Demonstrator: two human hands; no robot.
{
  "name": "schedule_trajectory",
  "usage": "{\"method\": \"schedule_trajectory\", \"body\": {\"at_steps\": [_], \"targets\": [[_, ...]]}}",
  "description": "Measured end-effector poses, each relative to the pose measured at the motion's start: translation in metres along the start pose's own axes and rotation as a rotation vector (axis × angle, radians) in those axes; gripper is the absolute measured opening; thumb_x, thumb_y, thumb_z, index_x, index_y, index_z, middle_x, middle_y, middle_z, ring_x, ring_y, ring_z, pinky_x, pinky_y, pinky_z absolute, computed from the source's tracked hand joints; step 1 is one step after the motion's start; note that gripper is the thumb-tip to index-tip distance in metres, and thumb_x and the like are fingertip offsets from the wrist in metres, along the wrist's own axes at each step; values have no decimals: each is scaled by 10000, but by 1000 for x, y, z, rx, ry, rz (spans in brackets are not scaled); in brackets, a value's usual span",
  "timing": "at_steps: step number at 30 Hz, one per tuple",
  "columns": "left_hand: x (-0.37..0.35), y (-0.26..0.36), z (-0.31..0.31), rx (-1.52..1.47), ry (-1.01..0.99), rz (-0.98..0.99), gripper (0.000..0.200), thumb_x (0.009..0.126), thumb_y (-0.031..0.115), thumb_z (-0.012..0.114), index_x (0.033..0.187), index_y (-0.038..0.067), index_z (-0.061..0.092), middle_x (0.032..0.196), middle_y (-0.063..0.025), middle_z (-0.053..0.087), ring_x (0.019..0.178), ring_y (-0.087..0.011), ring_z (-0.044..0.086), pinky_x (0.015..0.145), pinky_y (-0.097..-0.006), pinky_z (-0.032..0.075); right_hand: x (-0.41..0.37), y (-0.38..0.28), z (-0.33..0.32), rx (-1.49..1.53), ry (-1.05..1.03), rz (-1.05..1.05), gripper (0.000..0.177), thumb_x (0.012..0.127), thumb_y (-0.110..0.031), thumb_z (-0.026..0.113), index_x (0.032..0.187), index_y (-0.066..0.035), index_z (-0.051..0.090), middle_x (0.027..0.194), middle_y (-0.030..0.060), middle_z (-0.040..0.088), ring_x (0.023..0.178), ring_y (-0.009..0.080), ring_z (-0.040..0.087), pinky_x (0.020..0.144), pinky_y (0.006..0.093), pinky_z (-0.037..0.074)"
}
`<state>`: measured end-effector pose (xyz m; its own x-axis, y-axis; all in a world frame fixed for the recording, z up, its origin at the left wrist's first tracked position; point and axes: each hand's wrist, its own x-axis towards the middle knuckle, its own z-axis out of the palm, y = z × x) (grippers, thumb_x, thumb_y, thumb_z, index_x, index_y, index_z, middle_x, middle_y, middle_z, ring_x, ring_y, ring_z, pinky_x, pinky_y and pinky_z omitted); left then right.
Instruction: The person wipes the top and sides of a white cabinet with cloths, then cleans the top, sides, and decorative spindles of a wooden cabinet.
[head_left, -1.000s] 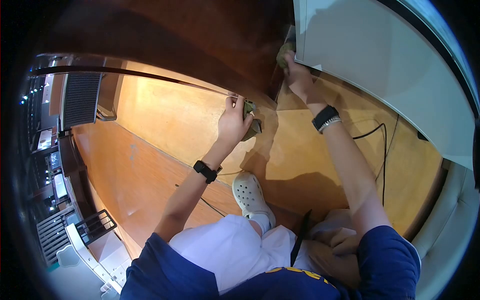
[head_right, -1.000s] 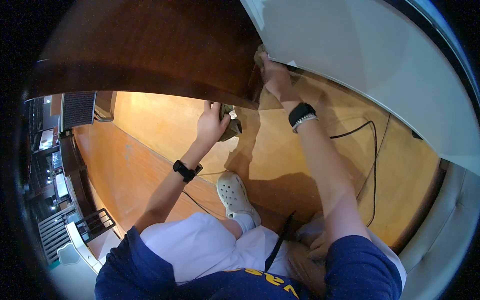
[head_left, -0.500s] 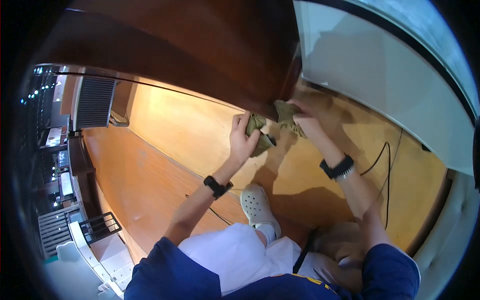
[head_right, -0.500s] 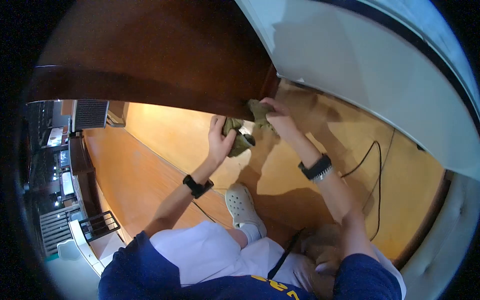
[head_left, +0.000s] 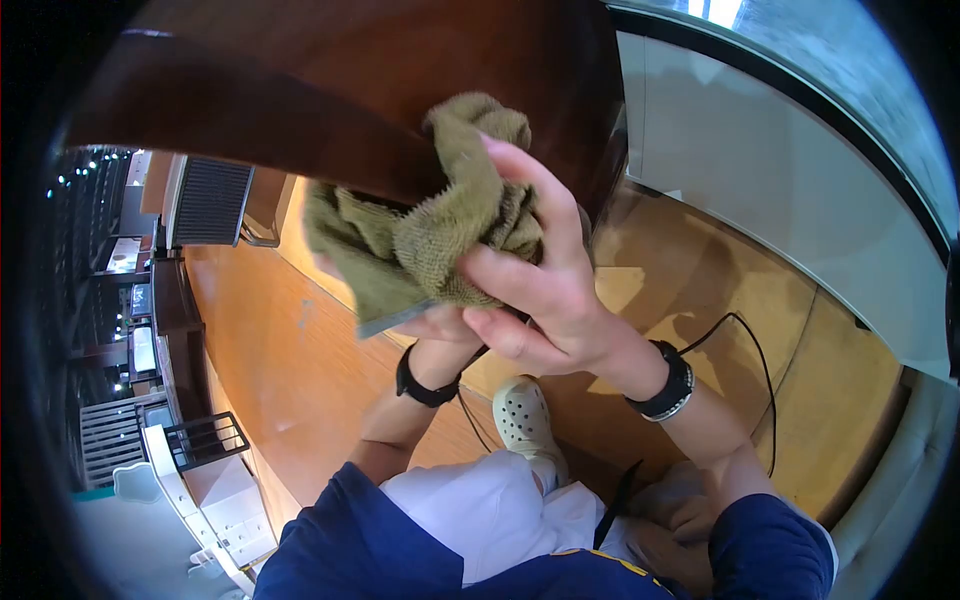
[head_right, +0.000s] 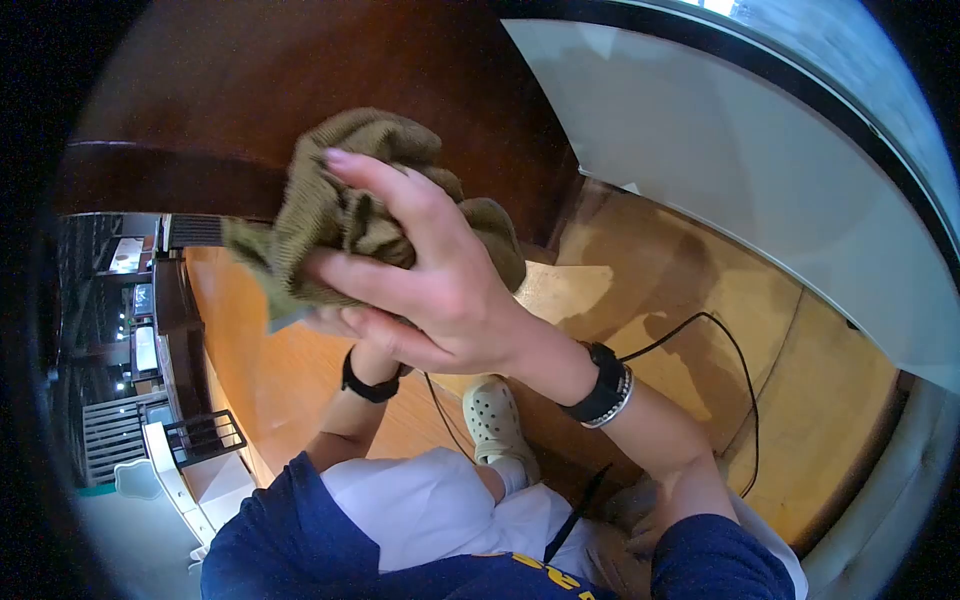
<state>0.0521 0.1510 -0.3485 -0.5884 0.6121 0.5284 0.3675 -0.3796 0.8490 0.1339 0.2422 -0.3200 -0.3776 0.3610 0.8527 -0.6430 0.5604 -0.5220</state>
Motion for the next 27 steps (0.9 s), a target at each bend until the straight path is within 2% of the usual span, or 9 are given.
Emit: {"method": "schedule_trajectory", "body": {"at_steps": [5, 7, 9, 15, 19, 21, 23, 25, 27], "targets": [[-26, -50, 4, 77, 146, 287, 762, 759, 207, 613, 1331, -49, 178, 1350, -211, 148, 1234, -352, 256, 1015, -428, 239, -55, 14, -2, -112, 2, 270, 293, 768, -174, 597, 1053, -107, 573, 1291, 229, 315, 1130, 396, 402, 925, 432, 359], [-36, -60, -2, 74, 148, 295, 760, 762, 210, 613, 1331, -49, 180, 1356, -211, 139, 1242, -355, 248, 1020, -429, 233, -82, 27, -5, -127, -16, 302, 304, 765, -149, 594, 1064, -112, 552, 1289, 236, 311, 1124, 409, 401, 921, 443, 361], [-43, -63, -13, 587, -28, 311, 682, 785, 170, 571, 1319, -54, 211, 1356, -203, 128, 1251, -345, 215, 1024, -431, 212, -108, 39, -8, -140, -36, 331, 319, 763, -124, 592, 1076, -118, 532, 1286, 242, 306, 1118, 422, 400, 917, 453, 364], [-31, -60, -29, 690, -100, 214, 562, 788, 101, 500, 1272, -74, 275, 1330, -208, 173, 1226, -335, 227, 1013, -418, 223, -158, 56, -16, -257, -92, 492, 404, 749, -4, 561, 1129, -103, 468, 1298, 233, 300, 1126, 424, 400, 942, 443, 356], [-8, -36, -40, 707, 26, 363, 562, 792, 133, 503, 1267, -70, 283, 1317, -181, 199, 1210, -306, 257, 1013, -402, 229, -88, 35, -25, -256, -62, 241, 413, 767, -23, 581, 1155, -65, 445, 1234, 234, 391, 1089, 405, 449, 902, 422, 402], [14, -15, -38, 694, 181, 422, 540, 848, 264, 458, 1260, -54, 310, 1260, -157, 330, 1158, -272, 360, 989, -381, 286, -34, 20, -22, -166, -20, 49, 451, 756, -74, 624, 1169, -65, 443, 1209, 223, 416, 1037, 386, 487, 856, 413, 436], [40, 29, -20, 377, 240, 288, 569, 885, 402, 385, 1248, -35, 345, 1161, -135, 460, 1072, -239, 464, 931, -361, 366, 15, 1, -20, -63, 33, -44, 454, 749, -100, 640, 1168, -60, 467, 1188, 215, 432, 1013, 357, 505, 826, 386, 445], [63, 54, -11, 147, 253, 300, 612, 889, 483, 322, 1220, -28, 386, 1089, -120, 522, 1001, -214, 522, 867, -329, 422, 53, -8, -20, 66, 9, -205, 513, 786, -152, 582, 1207, 93, 421, 1204, 251, 434, 1092, 357, 454, 926, 392, 357], [83, 92, 14, 175, 287, 322, 570, 894, 442, 338, 1205, -32, 398, 1096, -116, 519, 988, -200, 522, 849, -314, 428, 90, -21, -20, 302, -61, -284, 406, 804, -143, 543, 1138, 82, 496, 1203, 241, 428, 1086, 327, 463, 922, 365, 361]]}}
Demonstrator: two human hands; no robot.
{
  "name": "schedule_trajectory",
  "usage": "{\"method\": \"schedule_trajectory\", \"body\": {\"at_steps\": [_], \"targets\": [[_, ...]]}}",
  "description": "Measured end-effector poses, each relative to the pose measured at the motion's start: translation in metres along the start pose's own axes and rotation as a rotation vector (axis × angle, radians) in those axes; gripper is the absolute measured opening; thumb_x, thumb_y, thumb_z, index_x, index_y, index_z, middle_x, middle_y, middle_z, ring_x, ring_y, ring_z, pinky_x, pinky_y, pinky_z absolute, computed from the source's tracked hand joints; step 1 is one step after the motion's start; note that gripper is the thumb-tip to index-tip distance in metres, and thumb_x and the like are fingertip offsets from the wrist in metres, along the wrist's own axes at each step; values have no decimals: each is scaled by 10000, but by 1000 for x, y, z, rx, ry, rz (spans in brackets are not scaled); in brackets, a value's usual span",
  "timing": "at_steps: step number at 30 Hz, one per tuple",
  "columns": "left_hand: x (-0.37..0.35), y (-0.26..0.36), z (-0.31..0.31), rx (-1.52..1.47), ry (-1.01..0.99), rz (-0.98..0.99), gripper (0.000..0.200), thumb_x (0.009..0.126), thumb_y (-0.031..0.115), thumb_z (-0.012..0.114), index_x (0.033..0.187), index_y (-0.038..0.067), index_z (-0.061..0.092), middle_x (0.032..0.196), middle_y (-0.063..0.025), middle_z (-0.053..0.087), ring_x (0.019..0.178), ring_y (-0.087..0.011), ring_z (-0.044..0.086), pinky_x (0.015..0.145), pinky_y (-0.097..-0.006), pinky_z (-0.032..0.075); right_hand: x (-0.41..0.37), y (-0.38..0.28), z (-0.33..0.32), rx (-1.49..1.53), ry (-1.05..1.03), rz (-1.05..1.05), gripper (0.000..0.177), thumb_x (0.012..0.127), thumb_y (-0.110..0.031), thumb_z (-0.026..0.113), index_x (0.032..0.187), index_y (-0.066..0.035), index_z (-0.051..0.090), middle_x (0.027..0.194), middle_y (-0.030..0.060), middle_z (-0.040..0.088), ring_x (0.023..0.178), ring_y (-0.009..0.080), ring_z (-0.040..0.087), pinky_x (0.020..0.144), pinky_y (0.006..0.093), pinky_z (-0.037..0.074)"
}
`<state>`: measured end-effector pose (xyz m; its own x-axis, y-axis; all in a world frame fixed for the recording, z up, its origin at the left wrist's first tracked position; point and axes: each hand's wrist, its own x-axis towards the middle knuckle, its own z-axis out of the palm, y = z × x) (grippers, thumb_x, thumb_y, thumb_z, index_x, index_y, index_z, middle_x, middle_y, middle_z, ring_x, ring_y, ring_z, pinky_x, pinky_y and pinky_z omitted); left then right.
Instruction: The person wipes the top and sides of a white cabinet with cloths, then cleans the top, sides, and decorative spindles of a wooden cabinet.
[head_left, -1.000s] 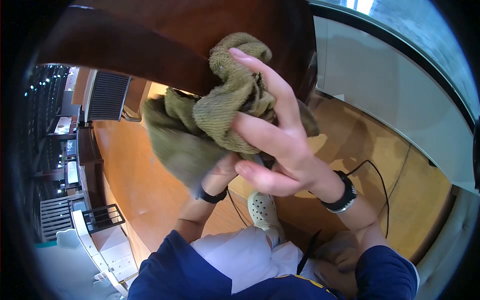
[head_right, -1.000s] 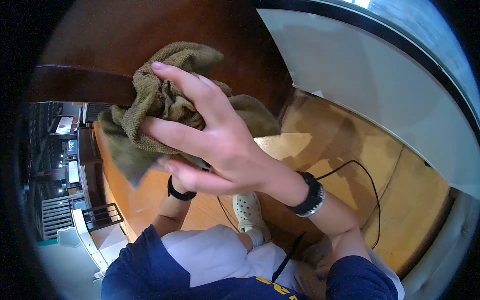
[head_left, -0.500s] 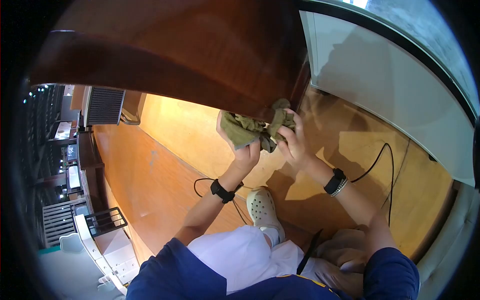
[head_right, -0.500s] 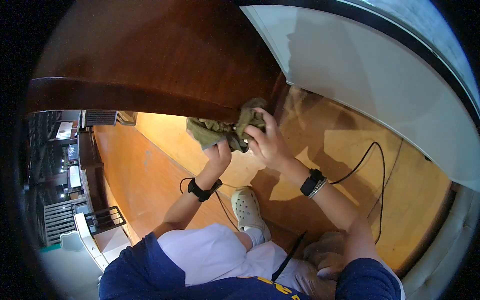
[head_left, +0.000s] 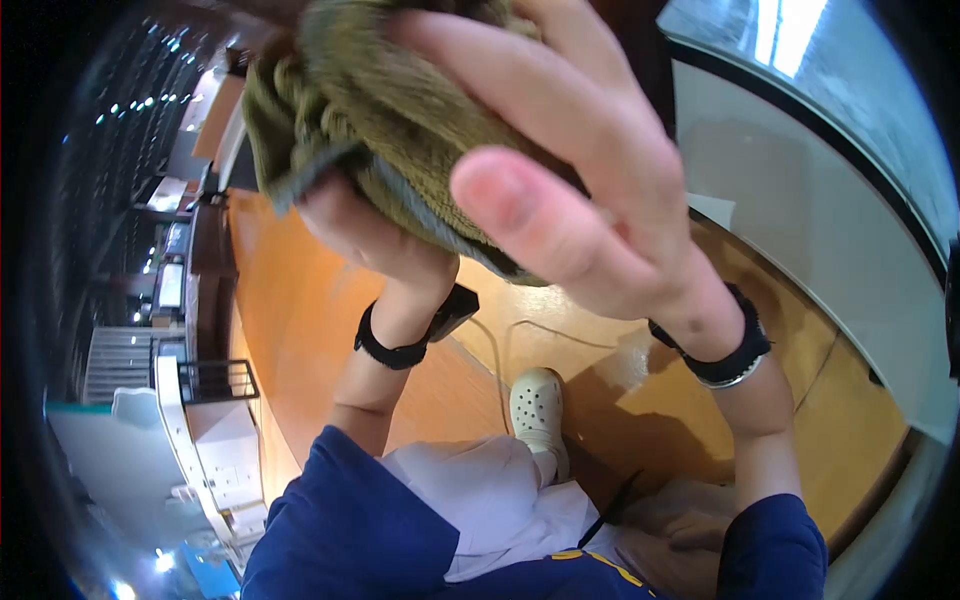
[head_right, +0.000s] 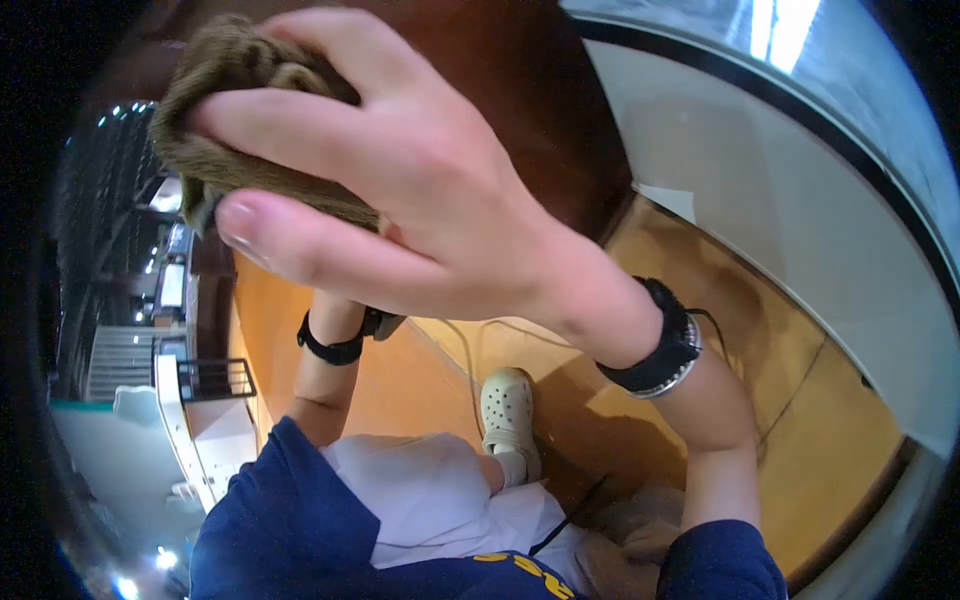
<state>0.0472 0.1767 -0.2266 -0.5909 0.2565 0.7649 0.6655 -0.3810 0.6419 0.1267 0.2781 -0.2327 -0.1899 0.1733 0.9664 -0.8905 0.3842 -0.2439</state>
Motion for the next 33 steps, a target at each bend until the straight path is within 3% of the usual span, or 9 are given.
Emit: {"method": "schedule_trajectory", "body": {"at_steps": [9, 12, 14, 15, 18, 22, 24, 32, 33], "targets": [[18, -2, -18, -54, 30, -71, 431, 902, 299, 361, 1155, -42, 432, 1065, -95, 528, 922, -159, 520, 804, -275, 432, -18, 1, 15, -304, 43, 70, 240, 774, -44, 528, 988, 58, 569, 1253, 251, 380, 1098, 343, 454, 934, 370, 353], [-10, -26, -6, -144, 69, 100, 361, 896, 225, 365, 1128, -41, 439, 1013, -81, 529, 879, -134, 504, 774, -265, 428, -45, 1, 16, -355, 98, 155, 225, 719, -64, 627, 942, -35, 637, 1225, 224, 403, 1027, 349, 502, 874, 367, 407], [-31, -44, -12, -89, 104, -148, 367, 900, 251, 368, 1133, -27, 428, 972, -68, 522, 847, -132, 499, 753, -255, 427, -66, 1, 14, -395, 60, 278, 203, 711, -53, 622, 912, -35, 639, 1246, 222, 395, 1049, 358, 487, 887, 377, 400], [-40, -43, -13, -79, 108, -145, 367, 900, 251, 368, 1133, -27, 428, 972, -68, 522, 847, -132, 499, 753, -255, 427, -77, 0, 13, -383, 59, 278, 203, 711, -53, 622, 912, -35, 639, 1246, 222, 395, 1049, 358, 487, 887, 377, 400], [-59, -33, -18, 100, -22, -461, 419, 917, 330, 354, 1182, 8, 393, 1023, -73, 480, 911, -152, 468, 821, -278, 398, -112, 4, 13, -448, 14, 364, 162, 711, -33, 606, 871, -34, 628, 1264, 237, 377, 1107, 358, 445, 919, 395, 386], [-86, -60, -30, 193, -120, -510, 384, 925, 245, 293, 1175, -26, 397, 1163, -138, 394, 1069, -233, 401, 943, -320, 317, -171, 18, 13, -486, 3, 389, 227, 716, -25, 595, 942, -48, 599, 1287, 255, 323, 1111, 386, 429, 938, 418, 371], [-91, -68, -34, 322, -225, -366, 351, 906, 152, 277, 1127, -79, 422, 1233, -186, 364, 1129, -306, 371, 986, -350, 277, -186, 24, 14, -509, -6, 377, 249, 705, -12, 613, 948, -63, 592, 1285, 253, 316, 1118, 398, 417, 922, 432, 381], [-17, -34, -8, 269, -84, 52, 385, 891, 203, 271, 1151, -38, 421, 1111, -140, 449, 1036, -218, 429, 910, -302, 336, -155, 31, 14, -655, -19, 227, 347, 632, 1, 721, 947, -102, 615, 1221, 204, 360, 1069, 377, 439, 854, 414, 418], [-8, -31, -5, 230, -66, 87, 382, 902, 215, 273, 1142, -48, 412, 1112, -145, 398, 1040, -243, 411, 910, -311, 317, -148, 33, 16, -654, 16, 196, 342, 627, 7, 724, 933, -102, 618, 1219, 204, 363, 1069, 377, 440, 852, 415, 421]]}}
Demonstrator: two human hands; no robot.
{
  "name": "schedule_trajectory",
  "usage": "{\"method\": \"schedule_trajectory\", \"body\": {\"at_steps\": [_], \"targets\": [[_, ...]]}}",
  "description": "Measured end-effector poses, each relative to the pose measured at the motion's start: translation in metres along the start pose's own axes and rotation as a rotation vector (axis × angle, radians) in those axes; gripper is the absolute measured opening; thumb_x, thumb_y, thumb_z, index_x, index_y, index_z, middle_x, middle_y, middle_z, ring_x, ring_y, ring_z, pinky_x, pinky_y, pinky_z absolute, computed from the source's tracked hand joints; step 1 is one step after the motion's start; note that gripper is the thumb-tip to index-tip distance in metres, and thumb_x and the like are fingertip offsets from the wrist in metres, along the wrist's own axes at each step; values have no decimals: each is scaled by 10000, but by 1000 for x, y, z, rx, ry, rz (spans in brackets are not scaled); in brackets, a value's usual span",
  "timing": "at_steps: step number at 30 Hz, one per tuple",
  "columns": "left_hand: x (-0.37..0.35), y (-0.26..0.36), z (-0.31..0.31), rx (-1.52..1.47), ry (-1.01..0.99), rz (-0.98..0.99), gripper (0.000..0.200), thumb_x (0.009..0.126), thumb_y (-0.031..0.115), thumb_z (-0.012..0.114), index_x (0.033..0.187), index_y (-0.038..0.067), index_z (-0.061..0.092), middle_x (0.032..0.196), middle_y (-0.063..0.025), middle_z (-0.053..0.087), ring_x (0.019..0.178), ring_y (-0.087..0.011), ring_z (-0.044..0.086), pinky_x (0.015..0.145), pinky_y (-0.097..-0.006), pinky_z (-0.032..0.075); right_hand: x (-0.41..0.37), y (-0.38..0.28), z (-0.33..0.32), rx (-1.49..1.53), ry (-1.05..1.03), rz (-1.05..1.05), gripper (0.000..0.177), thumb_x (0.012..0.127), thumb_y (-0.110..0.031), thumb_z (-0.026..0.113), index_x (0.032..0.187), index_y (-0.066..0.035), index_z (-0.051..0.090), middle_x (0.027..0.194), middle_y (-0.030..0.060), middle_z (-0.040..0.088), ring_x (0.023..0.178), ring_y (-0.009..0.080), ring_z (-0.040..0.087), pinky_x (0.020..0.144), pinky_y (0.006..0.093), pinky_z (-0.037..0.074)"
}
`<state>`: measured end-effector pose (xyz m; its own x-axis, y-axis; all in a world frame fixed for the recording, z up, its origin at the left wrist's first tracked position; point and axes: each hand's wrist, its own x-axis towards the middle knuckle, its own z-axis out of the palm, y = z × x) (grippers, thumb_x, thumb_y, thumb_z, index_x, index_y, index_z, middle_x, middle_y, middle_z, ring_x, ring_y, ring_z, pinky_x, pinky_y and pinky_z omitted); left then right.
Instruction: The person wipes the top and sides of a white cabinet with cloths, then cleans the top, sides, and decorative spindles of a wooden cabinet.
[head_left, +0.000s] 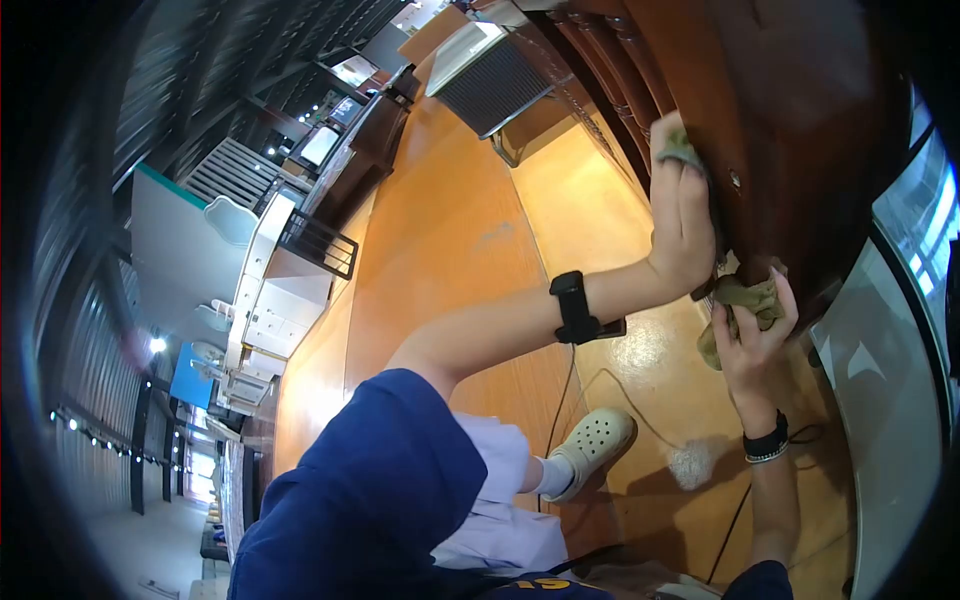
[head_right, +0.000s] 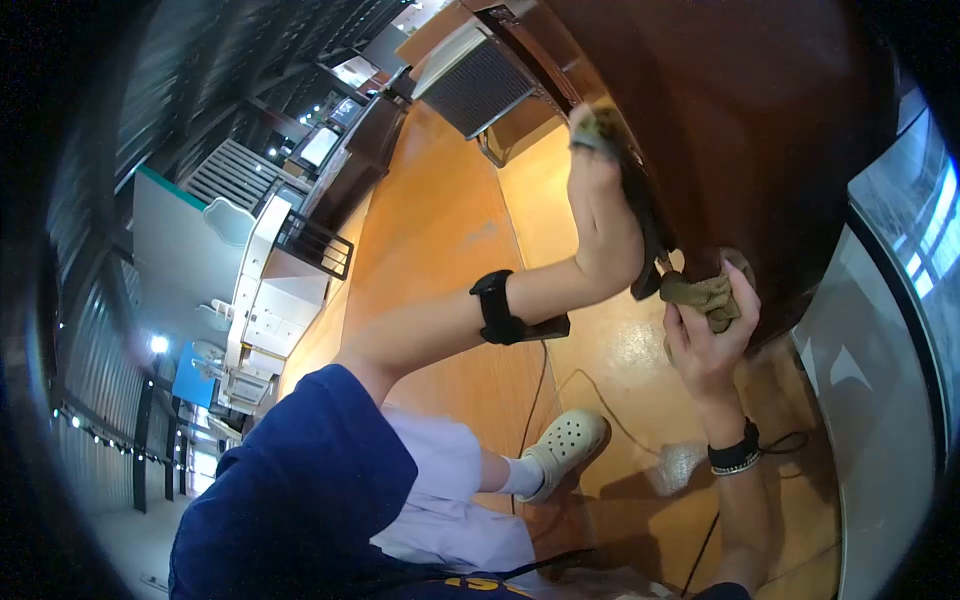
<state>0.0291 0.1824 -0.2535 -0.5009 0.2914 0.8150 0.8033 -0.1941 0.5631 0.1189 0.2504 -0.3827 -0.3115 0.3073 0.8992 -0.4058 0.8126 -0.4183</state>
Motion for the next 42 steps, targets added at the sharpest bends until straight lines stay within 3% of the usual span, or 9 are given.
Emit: {"method": "schedule_trajectory", "body": {"at_steps": [9, 11, 12, 26, 31, 33, 35, 39, 42], "targets": [[-2, -7, 1, -53, 129, -178, 393, 909, 254, 269, 1025, -50, 491, 955, -170, 484, 869, -271, 497, 789, -331, 394, 77, -47, 4, 49, 260, 9, 518, 664, -4, 725, 1056, 14, 387, 1208, 263, 378, 1079, 370, 444, 879, 435, 428], [-5, -12, 2, 40, 45, -162, 365, 934, 310, 236, 772, 69, 456, 666, -10, 481, 570, -86, 423, 494, -255, 337, 62, -35, 15, -28, 267, -19, 509, 664, 0, 722, 1050, 0, 391, 1177, 266, 385, 1080, 371, 443, 866, 431, 436], [-8, -11, 3, 96, 52, -130, 495, 931, 357, 240, 817, 10, 575, 747, -119, 541, 647, -268, 534, 594, -347, 427, 53, -27, 20, -28, 279, -30, 500, 675, -21, 723, 1055, -27, 398, 1151, 254, 393, 1054, 372, 458, 836, 429, 447], [-45, -50, 9, -46, -17, -81, 400, 935, 257, 247, 973, -49, 502, 868, -160, 546, 766, -274, 532, 673, -335, 415, 41, -12, 9, -78, 224, -44, 638, 685, -133, 734, 1152, 14, 324, 1061, 233, 498, 892, 360, 523, 736, 419, 466], [-46, -33, 6, -57, -35, -293, 381, 931, 222, 257, 1050, -63, 481, 903, -161, 547, 832, -252, 532, 757, -342, 421, 25, -9, 5, -68, 167, 42, 685, 662, -128, 745, 1176, 9, 314, 1070, 238, 499, 897, 367, 524, 752, 428, 456], [-25, -5, 22, -184, 104, -213, 368, 931, 195, 261, 1116, -53, 460, 993, -166, 534, 914, -237, 510, 842, -323, 394, 22, -8, 7, -68, 184, 85, 702, 646, -130, 755, 1177, 2, 316, 1078, 236, 497, 914, 372, 517, 769, 431, 450], [-6, 12, 26, -188, 284, -231, 337, 937, 269, 275, 933, 18, 499, 798, -28, 520, 710, -112, 452, 648, -261, 388, 14, -4, 10, -48, 177, 108, 713, 633, -125, 762, 1177, -2, 319, 1090, 228, 493, 944, 369, 506, 779, 427, 446], [36, 43, 33, -474, 437, -273, 312, 934, 266, 286, 955, 35, 495, 896, -27, 511, 783, -99, 441, 729, -261, 377, 14, -1, 12, -50, 191, 82, 719, 607, -106, 762, 1176, 3, 336, 1115, 216, 474, 966, 358, 492, 806, 416, 434], [42, 52, 30, -304, 373, -160, 257, 923, 210, 324, 952, -2, 467, 885, -87, 474, 795, -181, 423, 762, -290, 356, 11, -5, 7, -3, 138, 198, 711, 619, -124, 759, 1184, 14, 350, 1127, 218, 464, 987, 353, 470, 828, 419, 415]]}}
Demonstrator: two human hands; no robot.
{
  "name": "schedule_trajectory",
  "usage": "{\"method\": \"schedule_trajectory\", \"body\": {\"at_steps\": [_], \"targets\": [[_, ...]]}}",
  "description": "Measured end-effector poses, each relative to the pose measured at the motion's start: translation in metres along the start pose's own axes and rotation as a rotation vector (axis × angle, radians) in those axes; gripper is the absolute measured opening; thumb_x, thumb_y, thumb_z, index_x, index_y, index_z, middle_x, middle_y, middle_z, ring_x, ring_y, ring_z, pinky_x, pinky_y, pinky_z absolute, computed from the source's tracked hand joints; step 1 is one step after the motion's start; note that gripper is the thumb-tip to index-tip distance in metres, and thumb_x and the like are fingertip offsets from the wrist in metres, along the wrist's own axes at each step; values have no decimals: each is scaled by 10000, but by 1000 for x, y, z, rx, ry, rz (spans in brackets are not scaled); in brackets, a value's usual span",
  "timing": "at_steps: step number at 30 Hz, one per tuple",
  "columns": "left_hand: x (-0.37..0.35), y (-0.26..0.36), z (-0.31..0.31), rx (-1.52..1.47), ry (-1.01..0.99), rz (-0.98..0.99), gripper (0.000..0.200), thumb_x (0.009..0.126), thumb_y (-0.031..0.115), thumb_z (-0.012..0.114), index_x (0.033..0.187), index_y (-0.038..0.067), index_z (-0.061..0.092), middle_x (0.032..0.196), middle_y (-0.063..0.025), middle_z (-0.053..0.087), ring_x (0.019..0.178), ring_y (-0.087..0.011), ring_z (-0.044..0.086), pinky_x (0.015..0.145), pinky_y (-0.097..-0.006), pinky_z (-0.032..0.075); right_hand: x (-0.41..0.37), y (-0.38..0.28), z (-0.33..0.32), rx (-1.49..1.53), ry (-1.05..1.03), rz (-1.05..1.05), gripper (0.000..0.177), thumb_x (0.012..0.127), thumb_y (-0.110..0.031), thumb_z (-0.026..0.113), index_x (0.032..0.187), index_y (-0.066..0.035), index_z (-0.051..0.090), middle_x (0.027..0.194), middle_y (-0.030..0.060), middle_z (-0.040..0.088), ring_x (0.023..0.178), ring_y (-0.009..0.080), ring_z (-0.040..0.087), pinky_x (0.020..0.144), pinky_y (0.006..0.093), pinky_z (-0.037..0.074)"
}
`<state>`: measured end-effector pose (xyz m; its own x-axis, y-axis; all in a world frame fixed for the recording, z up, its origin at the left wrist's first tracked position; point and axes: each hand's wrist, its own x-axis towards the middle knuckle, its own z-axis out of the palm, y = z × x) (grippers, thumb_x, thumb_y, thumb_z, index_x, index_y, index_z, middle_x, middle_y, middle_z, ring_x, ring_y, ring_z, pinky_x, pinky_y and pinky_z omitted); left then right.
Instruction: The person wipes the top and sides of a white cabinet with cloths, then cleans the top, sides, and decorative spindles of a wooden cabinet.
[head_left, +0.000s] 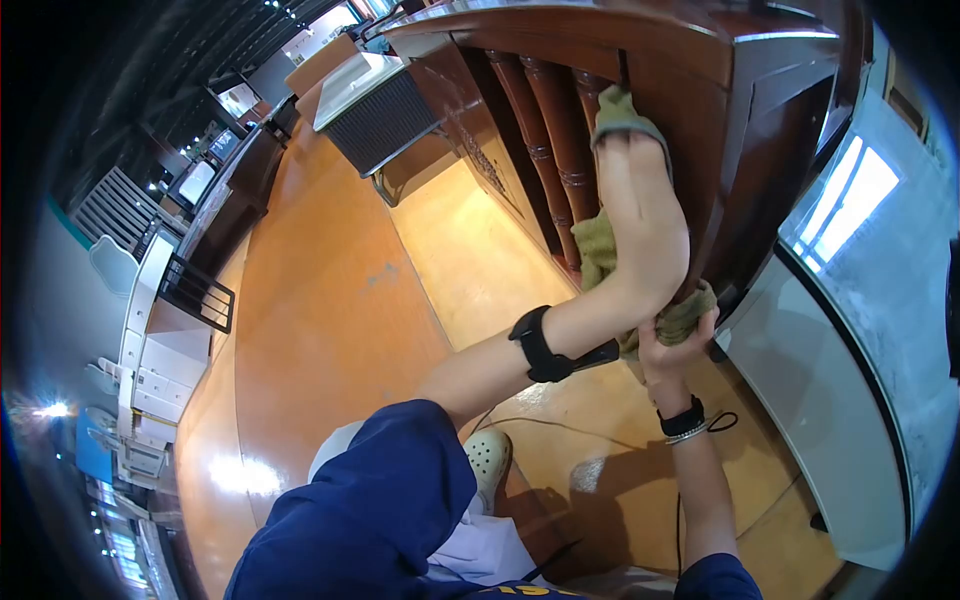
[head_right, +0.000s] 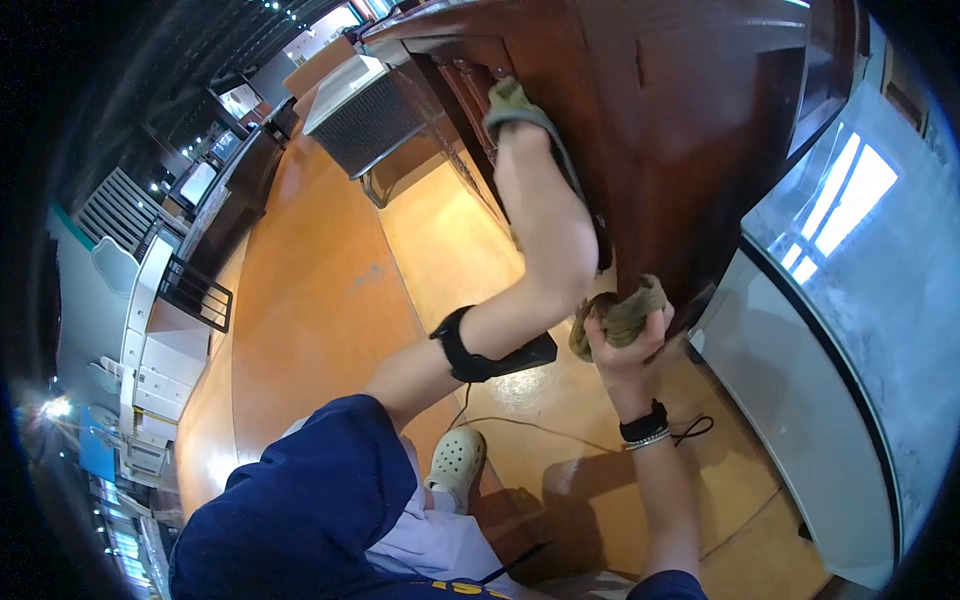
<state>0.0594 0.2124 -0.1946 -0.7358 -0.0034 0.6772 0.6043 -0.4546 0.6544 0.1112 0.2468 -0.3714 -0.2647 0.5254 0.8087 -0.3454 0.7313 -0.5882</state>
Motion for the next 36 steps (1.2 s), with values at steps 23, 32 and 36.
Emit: {"method": "schedule_trajectory", "body": {"at_steps": [23, 32, 36], "targets": [[-4, -4, -6, -36, -6, -86, 278, 947, 210, 294, 842, 3, 447, 765, -31, 434, 728, -138, 388, 682, -287, 364, -16, -4, -11, 19, -41, 158, 560, 645, -56, 712, 1134, 19, 448, 1011, 130, 488, 938, 254, 517, 825, 345, 420], [-7, -13, 2, 41, 34, -73, 212, 907, 121, 328, 920, -23, 483, 826, -61, 470, 771, -147, 417, 723, -269, 372, -23, -3, -6, 105, 23, 225, 612, 678, -73, 714, 1185, 21, 383, 1086, 166, 499, 985, 265, 525, 876, 341, 415], [-37, -40, -12, -5, 21, -124, 251, 907, 127, 314, 953, -23, 509, 872, -71, 528, 808, -143, 471, 755, -264, 393, -3, -15, -15, -193, 70, 15, 655, 673, -142, 754, 1174, 47, 377, 1055, 217, 528, 937, 337, 562, 835, 397, 444]]}}
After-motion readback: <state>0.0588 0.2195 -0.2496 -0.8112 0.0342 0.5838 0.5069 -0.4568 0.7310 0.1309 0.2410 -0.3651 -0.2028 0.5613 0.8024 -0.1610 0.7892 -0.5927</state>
